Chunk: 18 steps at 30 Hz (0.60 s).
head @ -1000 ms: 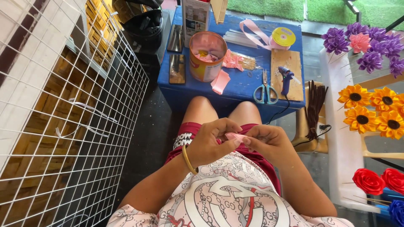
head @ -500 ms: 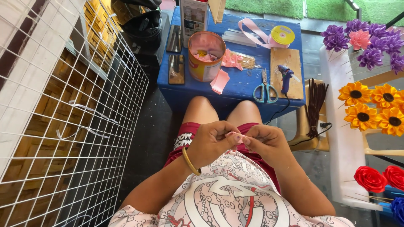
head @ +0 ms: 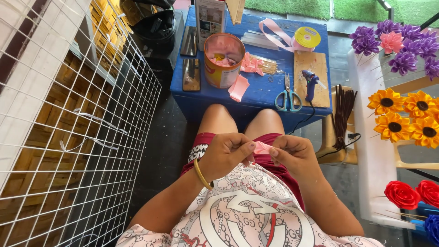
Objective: The person is crafting paper flowers by folding small pink paper squares, applying hot glue, and assembling them into floral shapes.
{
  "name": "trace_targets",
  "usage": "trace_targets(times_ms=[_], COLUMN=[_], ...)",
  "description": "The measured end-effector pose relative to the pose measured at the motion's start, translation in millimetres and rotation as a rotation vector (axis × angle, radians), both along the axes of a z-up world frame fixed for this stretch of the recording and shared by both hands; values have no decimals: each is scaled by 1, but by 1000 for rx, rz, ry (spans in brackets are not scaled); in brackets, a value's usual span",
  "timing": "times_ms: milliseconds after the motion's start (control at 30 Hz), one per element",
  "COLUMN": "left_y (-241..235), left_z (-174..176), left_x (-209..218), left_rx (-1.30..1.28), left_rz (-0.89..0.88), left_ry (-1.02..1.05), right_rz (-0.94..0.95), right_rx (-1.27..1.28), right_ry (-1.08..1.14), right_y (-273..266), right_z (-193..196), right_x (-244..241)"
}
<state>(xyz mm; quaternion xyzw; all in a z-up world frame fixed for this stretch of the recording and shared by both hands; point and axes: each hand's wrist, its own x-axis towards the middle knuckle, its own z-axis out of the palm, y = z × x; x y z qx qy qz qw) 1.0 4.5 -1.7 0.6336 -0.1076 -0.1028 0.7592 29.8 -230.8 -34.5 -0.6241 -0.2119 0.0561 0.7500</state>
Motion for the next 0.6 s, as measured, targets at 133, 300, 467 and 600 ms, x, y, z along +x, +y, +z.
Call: trace_targets(times_ms=[133, 300, 467, 600], left_y=[0, 0, 0, -2], left_z=[6, 9, 6, 9], left_x=[0, 0, 0, -1], left_rx=[23, 47, 72, 67], left_rz=[8, 28, 4, -29], left_ry=[-87, -131, -109, -94], right_rz=[-4, -3, 10, 18], right_rx=[4, 14, 29, 30], right_ry=[2, 6, 8, 17], right_y=[0, 0, 1, 0], right_z=[0, 1, 6, 7], right_x=[0, 0, -1, -1])
